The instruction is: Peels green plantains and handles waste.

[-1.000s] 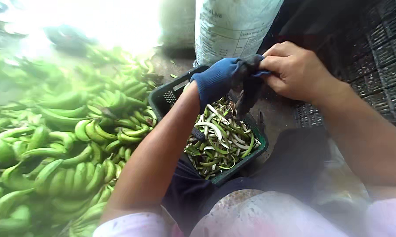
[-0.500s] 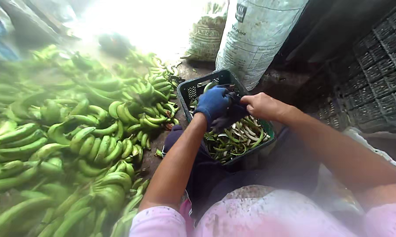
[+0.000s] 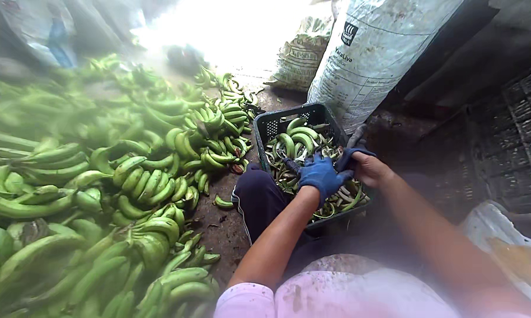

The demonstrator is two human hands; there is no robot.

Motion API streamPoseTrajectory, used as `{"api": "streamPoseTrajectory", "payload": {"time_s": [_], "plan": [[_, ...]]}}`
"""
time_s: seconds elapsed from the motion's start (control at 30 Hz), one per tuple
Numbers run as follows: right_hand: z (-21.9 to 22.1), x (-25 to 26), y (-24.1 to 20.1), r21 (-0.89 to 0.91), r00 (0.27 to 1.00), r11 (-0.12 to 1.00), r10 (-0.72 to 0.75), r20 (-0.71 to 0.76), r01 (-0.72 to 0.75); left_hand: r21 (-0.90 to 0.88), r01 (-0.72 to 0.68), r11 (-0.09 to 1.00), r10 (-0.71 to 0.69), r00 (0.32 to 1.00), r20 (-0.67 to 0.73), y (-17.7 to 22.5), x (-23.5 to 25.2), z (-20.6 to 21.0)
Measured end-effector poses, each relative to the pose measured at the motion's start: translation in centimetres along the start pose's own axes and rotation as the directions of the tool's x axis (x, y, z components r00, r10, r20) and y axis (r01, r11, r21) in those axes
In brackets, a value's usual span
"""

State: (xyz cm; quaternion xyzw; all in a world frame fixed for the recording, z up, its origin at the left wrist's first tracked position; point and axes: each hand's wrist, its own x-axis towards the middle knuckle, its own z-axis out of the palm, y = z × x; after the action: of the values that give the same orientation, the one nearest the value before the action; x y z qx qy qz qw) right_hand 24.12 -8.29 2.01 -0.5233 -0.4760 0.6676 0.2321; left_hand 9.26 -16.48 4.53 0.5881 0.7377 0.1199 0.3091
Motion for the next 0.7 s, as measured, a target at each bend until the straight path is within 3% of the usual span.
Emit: {"api": "streamPoseTrajectory", "payload": {"time_s": [0.13,0.23,0.4,0.47,0.53,0.6,0.67,0.7], "plan": [[3.0,-0.9,0.9,-0.036,0.999,0.999,-0.027,-0.027,0.026,0.067,0.101,0.993,-0.097,0.994,-0.049,-0.1,2.1,2.0],[2.0,0.2,1.2,-0.086,0.997,0.995,-0.062,-0.039,0.059,0.130,0.095,0.987,-0.089,0.995,-0.052,-1.6,2.8,2.0],[0.7,3.3,0.2,0.108,0.923,0.987,-0.071,-0.379,0.120,0.108,-0.074,0.991,0.041,0.958,0.284,1.0,1.2,2.1],[1.0,3.5,0.6,-0.087,0.897,0.991,-0.132,-0.421,0.105,0.074,-0.143,0.987,0.109,0.931,0.349,2.1,0.2,1.7],[0.8,2.7,0.7,-0.455,0.935,0.891,-0.174,-0.310,0.015,0.131,-0.191,0.973,0.135,0.928,0.348,2.9,-0.9,0.9],[1.2,1.0,-0.3,-0.579,0.972,0.816,-0.131,-0.195,-0.006,0.219,-0.240,0.946,0.156,0.927,0.342,3.6,-1.2,1.1],[1.7,2.1,-0.6,-0.441,0.978,0.879,-0.209,-0.014,0.182,0.292,-0.271,0.917,0.168,0.928,0.333,3.9,-1.2,1.8],[1.7,4.0,0.0,-0.248,0.971,0.941,-0.205,0.119,0.229,0.314,-0.274,0.909,0.160,0.925,0.344,3.9,-1.2,2.0]]}}
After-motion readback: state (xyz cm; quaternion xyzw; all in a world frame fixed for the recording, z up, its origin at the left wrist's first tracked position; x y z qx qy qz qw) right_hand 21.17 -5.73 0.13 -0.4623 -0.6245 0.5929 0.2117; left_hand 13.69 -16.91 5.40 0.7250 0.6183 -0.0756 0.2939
